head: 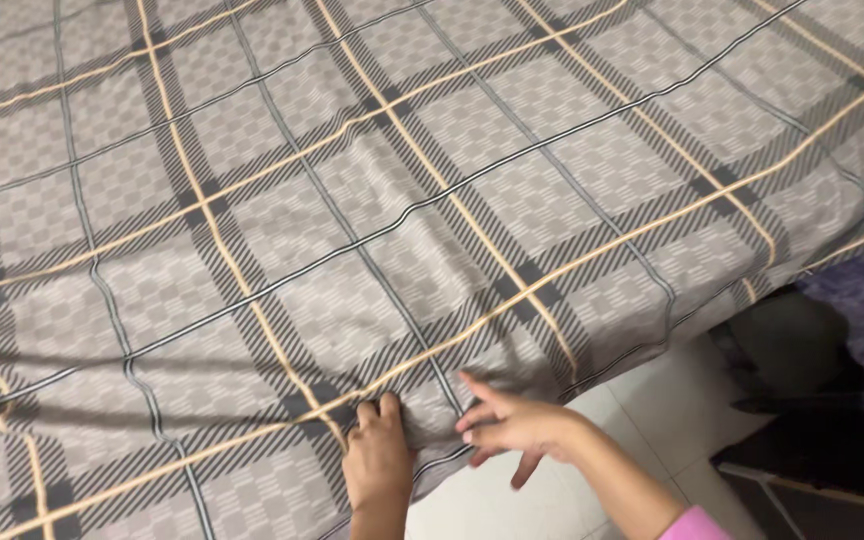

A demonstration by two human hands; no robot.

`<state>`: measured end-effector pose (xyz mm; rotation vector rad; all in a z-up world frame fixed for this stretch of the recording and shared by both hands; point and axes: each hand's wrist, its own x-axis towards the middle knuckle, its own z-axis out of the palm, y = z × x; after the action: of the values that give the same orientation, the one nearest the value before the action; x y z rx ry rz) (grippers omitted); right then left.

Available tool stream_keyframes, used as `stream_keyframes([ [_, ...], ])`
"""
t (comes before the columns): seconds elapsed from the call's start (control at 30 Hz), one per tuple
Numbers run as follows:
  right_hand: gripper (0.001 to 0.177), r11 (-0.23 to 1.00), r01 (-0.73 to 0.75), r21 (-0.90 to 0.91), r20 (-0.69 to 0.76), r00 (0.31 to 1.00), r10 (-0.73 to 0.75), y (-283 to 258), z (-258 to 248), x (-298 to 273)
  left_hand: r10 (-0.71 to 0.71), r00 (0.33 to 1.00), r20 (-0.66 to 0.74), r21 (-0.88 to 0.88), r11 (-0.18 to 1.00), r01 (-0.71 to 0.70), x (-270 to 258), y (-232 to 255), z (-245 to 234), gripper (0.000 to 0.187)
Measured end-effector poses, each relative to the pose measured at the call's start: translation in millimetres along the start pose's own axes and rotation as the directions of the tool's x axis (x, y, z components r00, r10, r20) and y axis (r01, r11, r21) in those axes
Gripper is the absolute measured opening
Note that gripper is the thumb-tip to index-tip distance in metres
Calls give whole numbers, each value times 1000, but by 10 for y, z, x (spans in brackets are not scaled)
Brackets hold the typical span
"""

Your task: The person spreads a checkered bedsheet over a red mattress and tucks the edges into the bed frame by hand.

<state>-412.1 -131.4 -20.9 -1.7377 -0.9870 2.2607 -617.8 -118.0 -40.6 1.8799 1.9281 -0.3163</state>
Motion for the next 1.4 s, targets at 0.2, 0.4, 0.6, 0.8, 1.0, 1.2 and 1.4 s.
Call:
stream_keyframes([
  [0.2, 92, 987, -56, -152, -55, 997, 48, 22, 164, -154, 39, 992, -117, -62, 997, -47, -42, -41, 57, 54],
  [0.4, 90, 982, 14, -186, -100, 994, -33, 37, 438, -416, 231, 889, -396, -176, 931, -321, -479, -335, 499, 26],
  [0.6, 72, 908, 155, -389, -223, 941, -256, -220, 501, -673, 132, 933, -335, -364, 895, -257, -623, -460, 1077, 37],
  [0.8, 68, 937, 261, -232, -24, 961, -274, -512, 1202, -1015, -235, 954, -185, -824, 567, -20, -912, -1362, 1623, 44],
  [1.0, 76, 822, 292, -490, 195, 955, -223, -1254, 2006, -1061, -505, 793, 341, -931, -301, 209, -1386, -3514, 1971, 44],
  [1.2, 78, 748, 282, -601, 189, 959, -209, -1784, 2968, -233, -647, 716, 262, -914, -404, -30, -1251, -5026, 1237, 55],
  [1.4, 64, 868, 227, -442, 302, 948, -94, -1422, 4576, 681, -732, 602, 319, -919, -394, 8, -978, -6199, 1157, 50],
])
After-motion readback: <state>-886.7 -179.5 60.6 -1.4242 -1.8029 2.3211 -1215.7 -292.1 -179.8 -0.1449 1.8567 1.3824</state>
